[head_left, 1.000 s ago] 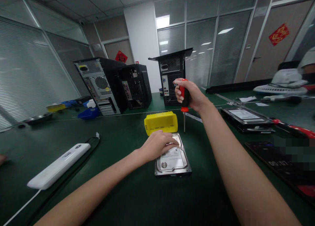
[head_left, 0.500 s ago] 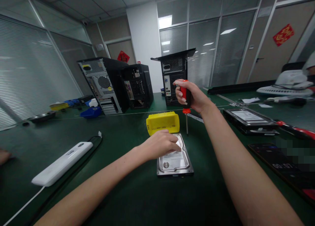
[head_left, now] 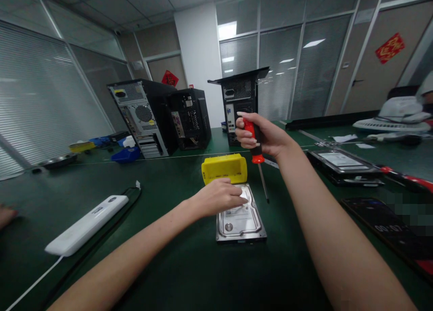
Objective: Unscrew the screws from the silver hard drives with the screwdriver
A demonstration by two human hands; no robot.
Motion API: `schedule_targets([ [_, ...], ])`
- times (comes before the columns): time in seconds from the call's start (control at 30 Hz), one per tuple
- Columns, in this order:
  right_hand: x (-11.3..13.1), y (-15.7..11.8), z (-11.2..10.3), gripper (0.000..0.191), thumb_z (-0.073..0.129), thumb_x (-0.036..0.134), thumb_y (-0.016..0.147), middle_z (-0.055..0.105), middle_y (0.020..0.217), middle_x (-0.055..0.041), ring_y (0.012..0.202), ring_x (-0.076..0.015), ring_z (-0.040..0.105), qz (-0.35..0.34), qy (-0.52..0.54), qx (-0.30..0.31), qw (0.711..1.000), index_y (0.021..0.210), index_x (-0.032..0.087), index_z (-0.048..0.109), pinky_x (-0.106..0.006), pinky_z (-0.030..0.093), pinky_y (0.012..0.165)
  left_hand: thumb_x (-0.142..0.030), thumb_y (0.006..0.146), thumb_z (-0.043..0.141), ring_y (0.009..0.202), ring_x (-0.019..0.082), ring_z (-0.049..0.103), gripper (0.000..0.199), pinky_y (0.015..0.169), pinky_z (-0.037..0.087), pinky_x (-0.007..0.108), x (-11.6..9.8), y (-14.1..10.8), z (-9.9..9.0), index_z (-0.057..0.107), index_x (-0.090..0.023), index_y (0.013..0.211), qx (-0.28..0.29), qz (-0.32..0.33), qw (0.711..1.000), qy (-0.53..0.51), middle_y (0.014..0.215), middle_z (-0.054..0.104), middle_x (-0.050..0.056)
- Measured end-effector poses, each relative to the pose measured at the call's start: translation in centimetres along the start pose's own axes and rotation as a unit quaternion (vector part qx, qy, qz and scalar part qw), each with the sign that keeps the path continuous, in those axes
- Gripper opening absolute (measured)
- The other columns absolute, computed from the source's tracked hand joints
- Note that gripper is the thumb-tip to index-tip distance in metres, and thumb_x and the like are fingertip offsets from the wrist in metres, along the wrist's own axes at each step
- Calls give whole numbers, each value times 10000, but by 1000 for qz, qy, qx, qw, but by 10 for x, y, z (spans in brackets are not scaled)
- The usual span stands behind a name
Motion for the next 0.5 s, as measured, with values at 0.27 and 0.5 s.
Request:
schedule_targets([
  [0.27,-3,3,5,334,434,405,912,392,491,58,383,-30,373,20,19,3,1000,690,156,454,-124,285,363,-146,909,506,574,119,475,218,577,332,285,-8,-2,-2,612,-178,1097,-16,68,997,30,723,607,-16],
  [0.5,-4,1,4,303,457,380,903,404,494,57,386,-31,370,31,11,0,999,697,158,456,-124,291,366,-139,928,461,573,115,496,222,569,344,277,-10,0,2,616,-155,1086,-21,64,997,22,720,614,0],
])
Point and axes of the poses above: each hand's wrist, its own y-axis towards the middle knuckle, its own z-axis out of the palm, x = y × z, the point moved 5 cm from there along y, towards the middle knuckle
